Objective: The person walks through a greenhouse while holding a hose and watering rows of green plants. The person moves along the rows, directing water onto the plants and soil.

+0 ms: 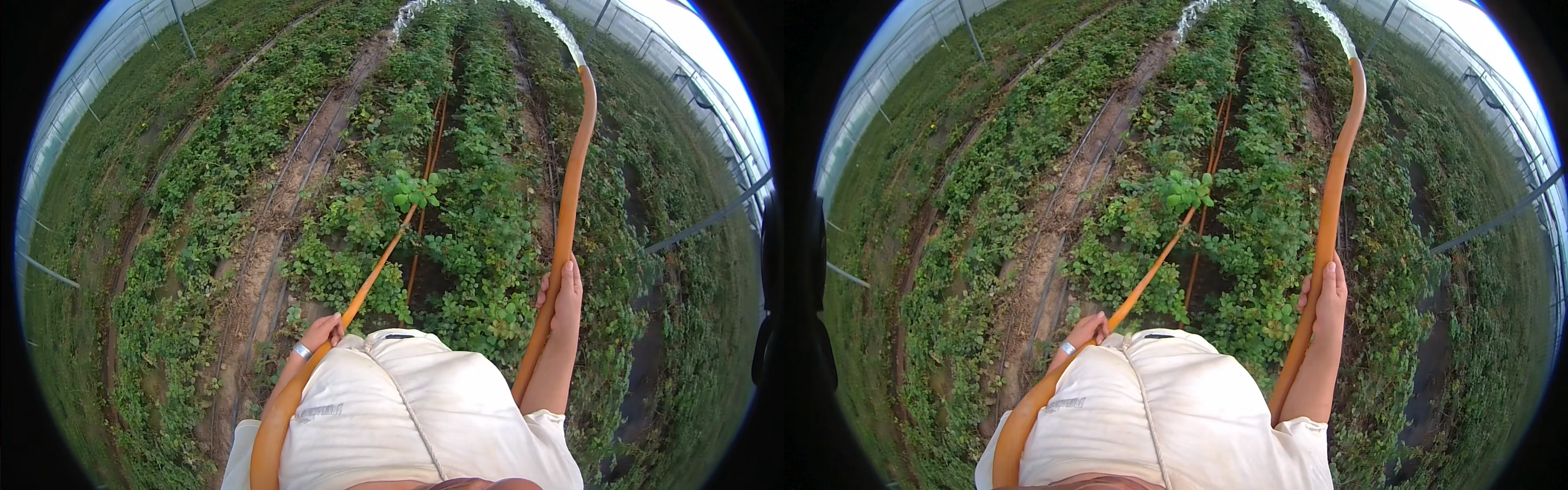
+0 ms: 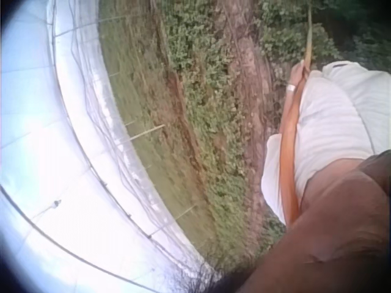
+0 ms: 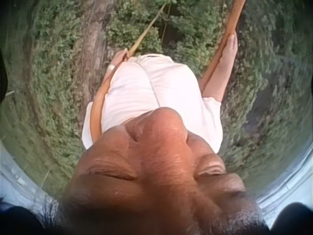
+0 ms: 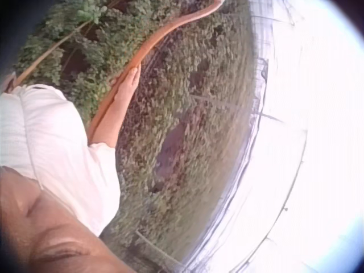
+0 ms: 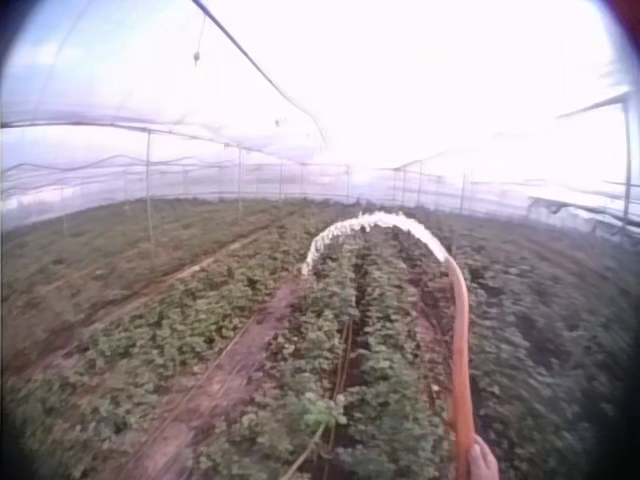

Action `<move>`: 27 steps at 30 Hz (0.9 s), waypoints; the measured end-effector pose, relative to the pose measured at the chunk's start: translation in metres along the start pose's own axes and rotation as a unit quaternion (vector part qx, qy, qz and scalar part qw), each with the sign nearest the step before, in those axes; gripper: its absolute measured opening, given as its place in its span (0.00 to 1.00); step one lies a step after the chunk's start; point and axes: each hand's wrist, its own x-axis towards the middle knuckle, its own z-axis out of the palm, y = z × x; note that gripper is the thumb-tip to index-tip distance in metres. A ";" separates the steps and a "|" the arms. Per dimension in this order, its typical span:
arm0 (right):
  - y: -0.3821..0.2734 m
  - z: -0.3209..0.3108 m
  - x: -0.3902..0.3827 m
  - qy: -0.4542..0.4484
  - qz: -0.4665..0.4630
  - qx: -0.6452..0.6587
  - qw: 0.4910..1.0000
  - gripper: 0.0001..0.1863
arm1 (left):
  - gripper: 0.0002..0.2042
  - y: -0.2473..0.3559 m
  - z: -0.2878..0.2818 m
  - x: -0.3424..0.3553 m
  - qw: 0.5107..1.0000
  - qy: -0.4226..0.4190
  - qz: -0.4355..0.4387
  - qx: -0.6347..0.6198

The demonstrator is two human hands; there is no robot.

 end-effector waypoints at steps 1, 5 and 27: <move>0.006 -0.013 0.004 0.015 0.020 -0.015 1.000 0.24 | 0.24 0.003 0.008 0.001 1.000 0.002 0.000 0.002; 0.038 -0.062 0.014 0.050 0.088 -0.069 0.993 0.25 | 0.23 0.005 0.032 0.015 1.000 0.004 -0.002 0.012; 0.051 -0.197 0.011 0.060 0.131 -0.127 0.982 0.25 | 0.23 -0.005 0.133 0.043 0.999 -0.019 -0.008 0.043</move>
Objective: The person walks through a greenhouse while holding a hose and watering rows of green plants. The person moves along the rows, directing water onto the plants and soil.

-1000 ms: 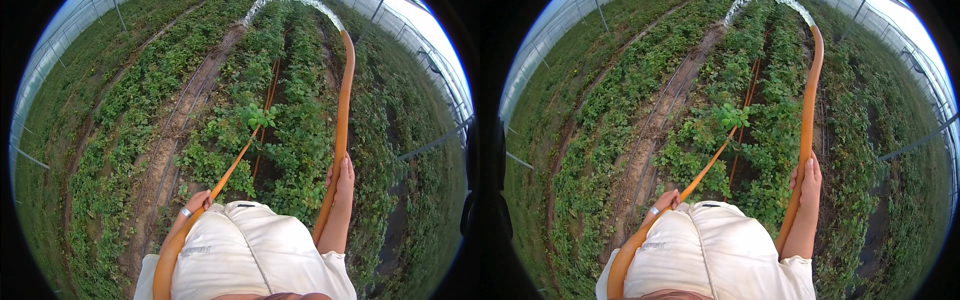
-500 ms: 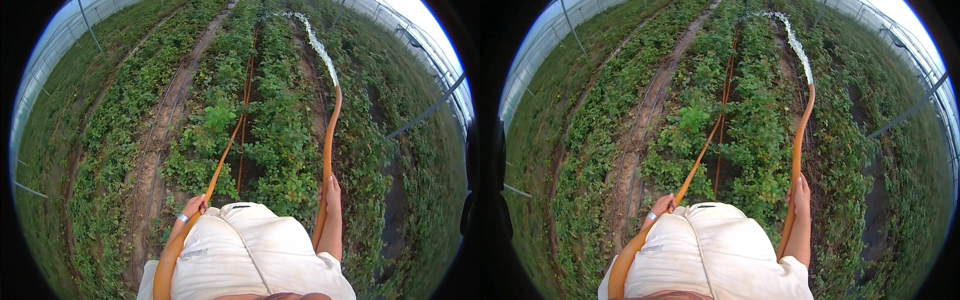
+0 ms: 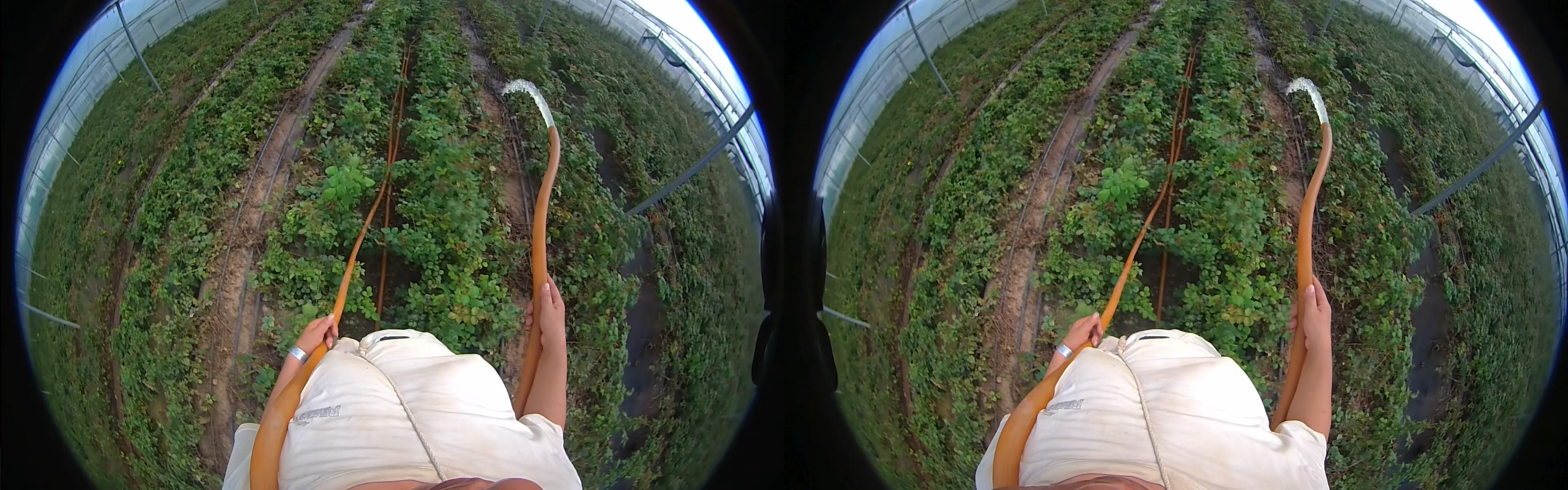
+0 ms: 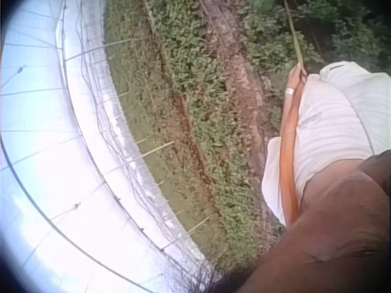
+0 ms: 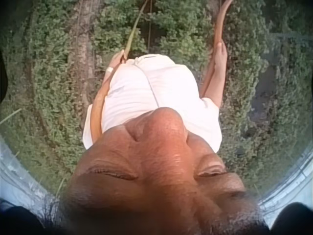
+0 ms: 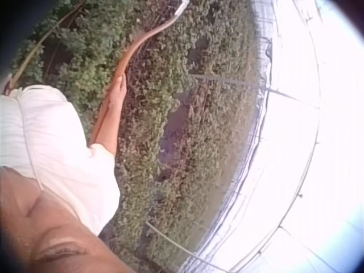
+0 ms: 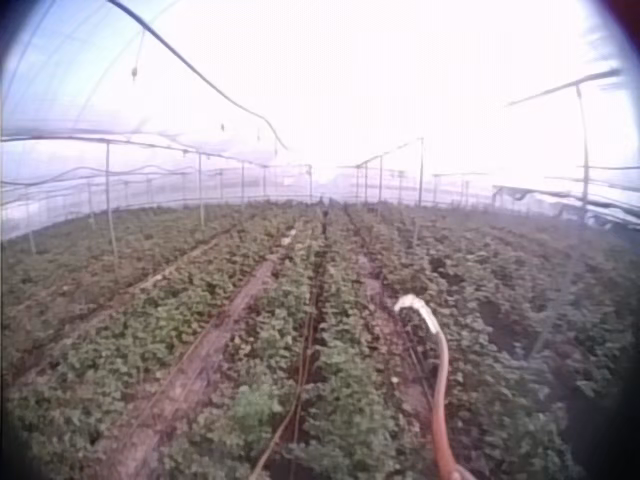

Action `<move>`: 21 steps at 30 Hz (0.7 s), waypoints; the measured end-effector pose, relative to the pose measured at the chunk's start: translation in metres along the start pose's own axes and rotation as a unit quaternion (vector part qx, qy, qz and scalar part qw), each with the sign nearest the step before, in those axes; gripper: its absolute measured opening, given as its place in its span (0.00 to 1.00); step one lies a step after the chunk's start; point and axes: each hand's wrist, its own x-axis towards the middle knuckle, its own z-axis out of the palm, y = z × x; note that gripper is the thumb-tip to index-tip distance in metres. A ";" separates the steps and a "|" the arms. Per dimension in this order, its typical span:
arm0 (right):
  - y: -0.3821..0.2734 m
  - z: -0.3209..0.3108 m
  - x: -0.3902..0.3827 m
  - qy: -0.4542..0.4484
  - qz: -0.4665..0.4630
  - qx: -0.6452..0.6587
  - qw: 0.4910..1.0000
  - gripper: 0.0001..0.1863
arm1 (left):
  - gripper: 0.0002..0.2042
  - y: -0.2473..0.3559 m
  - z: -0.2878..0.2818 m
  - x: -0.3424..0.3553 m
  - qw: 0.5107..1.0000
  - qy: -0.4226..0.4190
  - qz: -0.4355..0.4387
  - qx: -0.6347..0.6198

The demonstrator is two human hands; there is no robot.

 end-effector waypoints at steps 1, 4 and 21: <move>-0.002 -0.004 0.000 0.002 -0.005 -0.003 1.000 0.24 | 0.23 0.000 0.005 -0.001 1.000 0.002 -0.001 0.006; -0.008 -0.018 0.000 0.002 -0.025 -0.003 1.000 0.24 | 0.23 -0.004 0.016 -0.002 1.000 0.003 -0.001 0.004; -0.014 -0.059 -0.015 0.014 -0.078 0.004 0.997 0.25 | 0.23 -0.009 0.048 -0.004 1.000 0.000 0.001 0.006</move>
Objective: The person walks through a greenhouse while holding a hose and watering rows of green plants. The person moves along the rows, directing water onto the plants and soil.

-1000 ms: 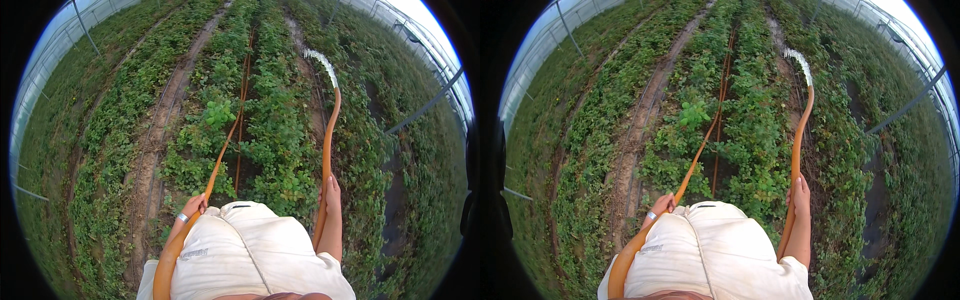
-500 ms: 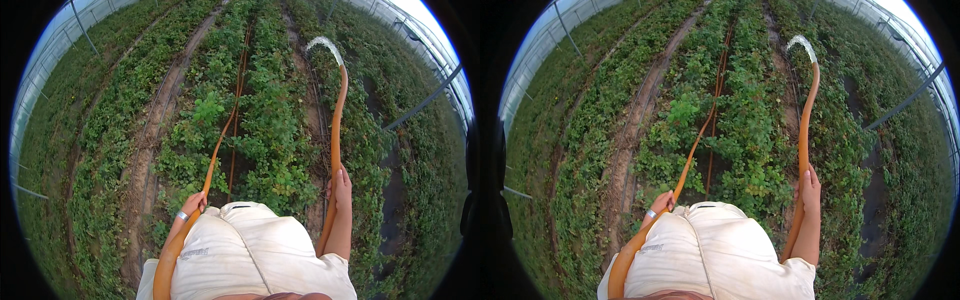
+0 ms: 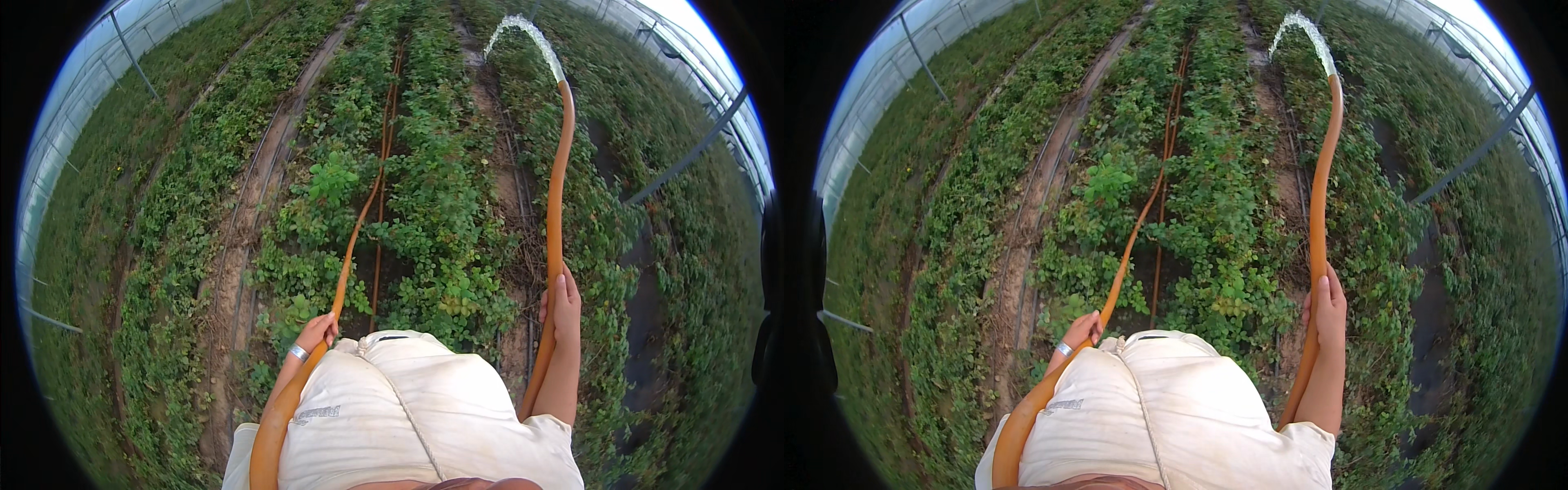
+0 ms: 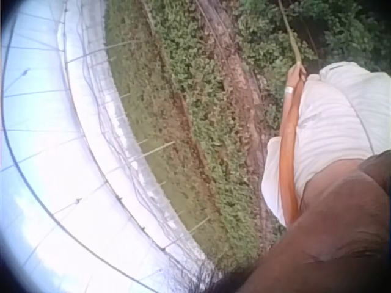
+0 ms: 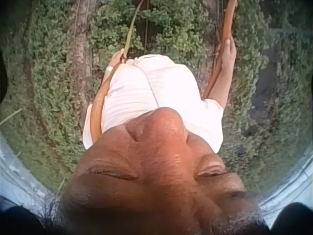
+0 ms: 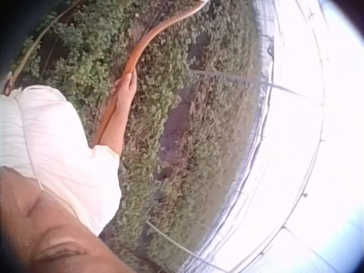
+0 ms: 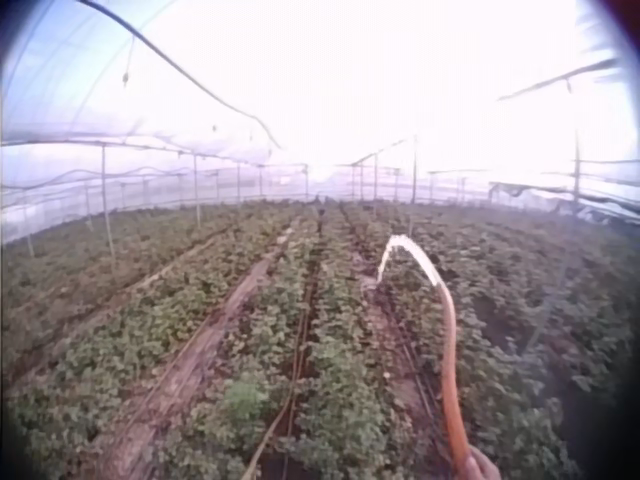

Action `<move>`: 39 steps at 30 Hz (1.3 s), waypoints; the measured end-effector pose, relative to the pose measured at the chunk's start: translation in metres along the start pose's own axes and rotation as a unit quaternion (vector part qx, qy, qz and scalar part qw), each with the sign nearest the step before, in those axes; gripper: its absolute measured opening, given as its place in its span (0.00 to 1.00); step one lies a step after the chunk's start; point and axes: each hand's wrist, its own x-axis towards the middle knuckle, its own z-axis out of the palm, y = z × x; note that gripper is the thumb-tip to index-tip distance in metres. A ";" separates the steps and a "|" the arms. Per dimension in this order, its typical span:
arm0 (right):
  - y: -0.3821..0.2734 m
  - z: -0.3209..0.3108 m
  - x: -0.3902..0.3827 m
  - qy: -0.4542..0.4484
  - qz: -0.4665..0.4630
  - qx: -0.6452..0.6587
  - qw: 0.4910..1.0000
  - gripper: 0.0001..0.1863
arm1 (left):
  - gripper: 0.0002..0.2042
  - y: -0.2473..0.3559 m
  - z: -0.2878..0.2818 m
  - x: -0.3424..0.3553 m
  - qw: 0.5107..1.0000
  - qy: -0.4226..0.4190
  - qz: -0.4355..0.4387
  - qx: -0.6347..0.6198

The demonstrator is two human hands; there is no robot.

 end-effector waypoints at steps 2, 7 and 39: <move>0.007 -0.003 -0.003 0.005 0.009 -0.003 1.000 0.24 | 0.23 0.000 -0.002 0.001 1.000 -0.015 -0.006 0.014; 0.035 -0.015 -0.011 0.005 0.034 -0.003 0.999 0.24 | 0.23 0.008 0.008 0.001 0.999 -0.026 -0.006 0.018; 0.118 -0.043 -0.063 -0.001 0.188 -0.056 0.980 0.24 | 0.23 0.001 0.017 0.013 0.997 -0.059 -0.004 0.040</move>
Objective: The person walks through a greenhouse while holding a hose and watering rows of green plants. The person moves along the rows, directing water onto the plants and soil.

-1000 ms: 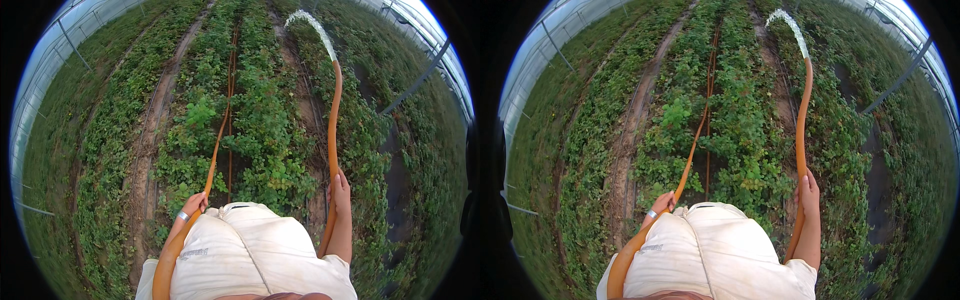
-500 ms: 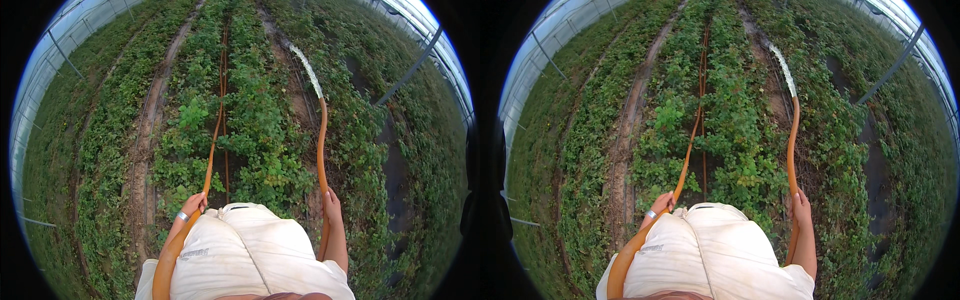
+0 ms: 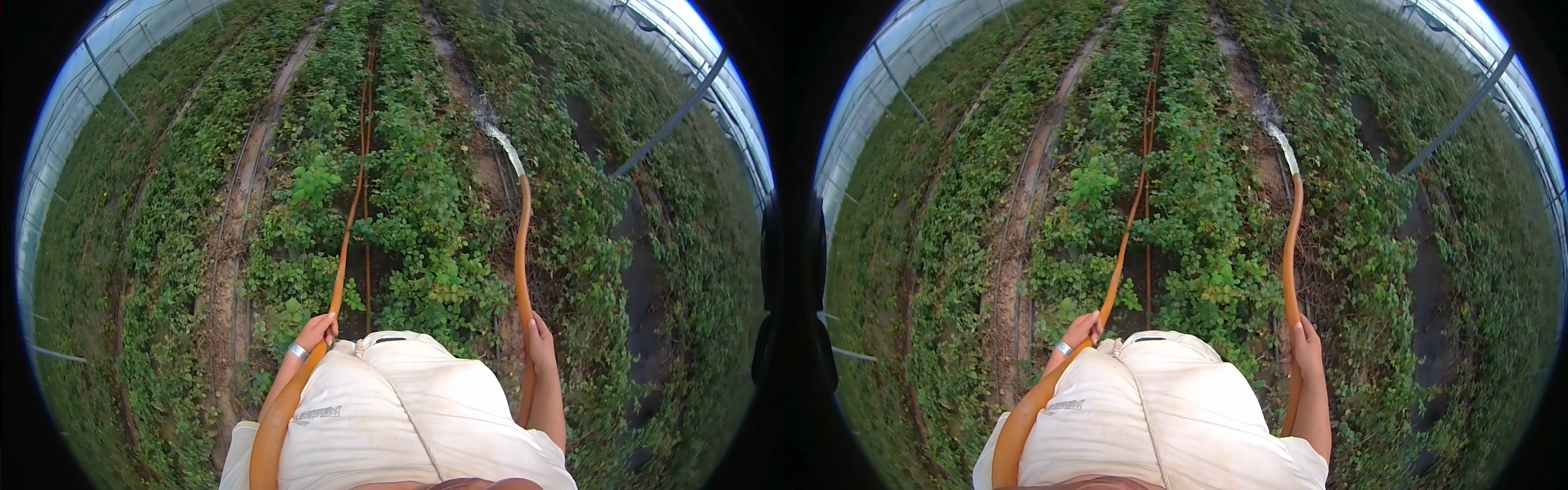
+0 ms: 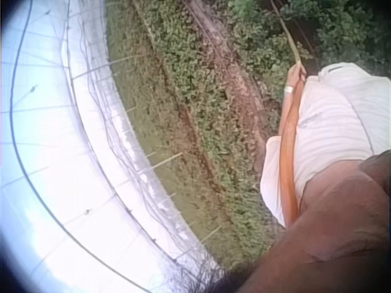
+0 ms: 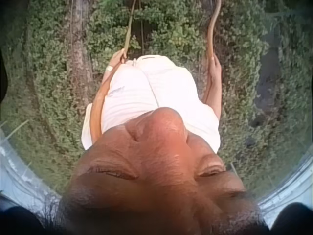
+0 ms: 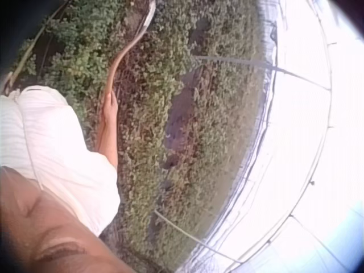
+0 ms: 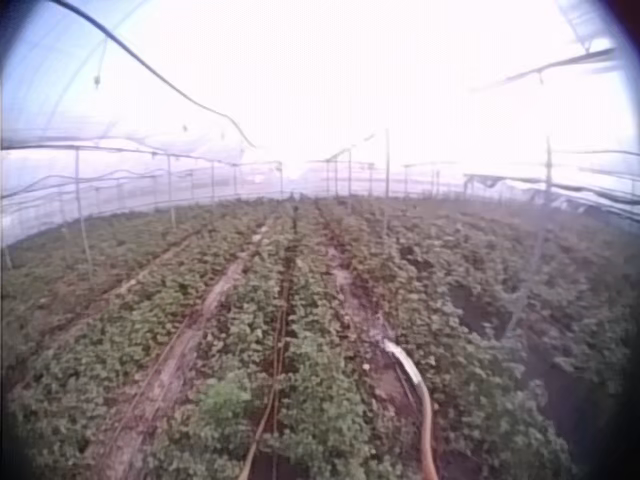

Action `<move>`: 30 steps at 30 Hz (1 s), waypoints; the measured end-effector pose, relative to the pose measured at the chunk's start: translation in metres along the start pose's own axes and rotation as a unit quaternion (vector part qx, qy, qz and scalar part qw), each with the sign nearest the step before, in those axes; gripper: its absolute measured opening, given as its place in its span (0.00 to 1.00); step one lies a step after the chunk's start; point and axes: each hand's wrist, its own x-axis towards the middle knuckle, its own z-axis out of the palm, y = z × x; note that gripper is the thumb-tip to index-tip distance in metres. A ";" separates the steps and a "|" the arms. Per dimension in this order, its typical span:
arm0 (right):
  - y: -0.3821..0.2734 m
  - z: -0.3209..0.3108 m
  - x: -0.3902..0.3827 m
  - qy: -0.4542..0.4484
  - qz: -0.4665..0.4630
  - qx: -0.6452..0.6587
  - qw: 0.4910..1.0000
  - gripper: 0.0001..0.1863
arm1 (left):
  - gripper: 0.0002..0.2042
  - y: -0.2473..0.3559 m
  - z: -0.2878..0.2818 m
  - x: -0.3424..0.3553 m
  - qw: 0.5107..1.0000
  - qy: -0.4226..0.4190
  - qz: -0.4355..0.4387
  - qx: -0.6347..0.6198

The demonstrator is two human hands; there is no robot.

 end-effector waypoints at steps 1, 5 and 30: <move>-0.006 0.001 -0.001 -0.003 -0.009 0.003 1.000 0.24 | 0.23 -0.002 -0.001 0.000 1.000 0.000 -0.001 -0.002; -0.030 0.001 0.000 -0.004 -0.051 0.005 0.999 0.24 | 0.23 0.000 0.001 -0.001 1.000 0.004 0.005 -0.004; -0.090 0.034 0.005 -0.056 -0.169 0.077 0.981 0.24 | 0.23 0.000 0.003 -0.015 0.999 0.017 0.009 -0.027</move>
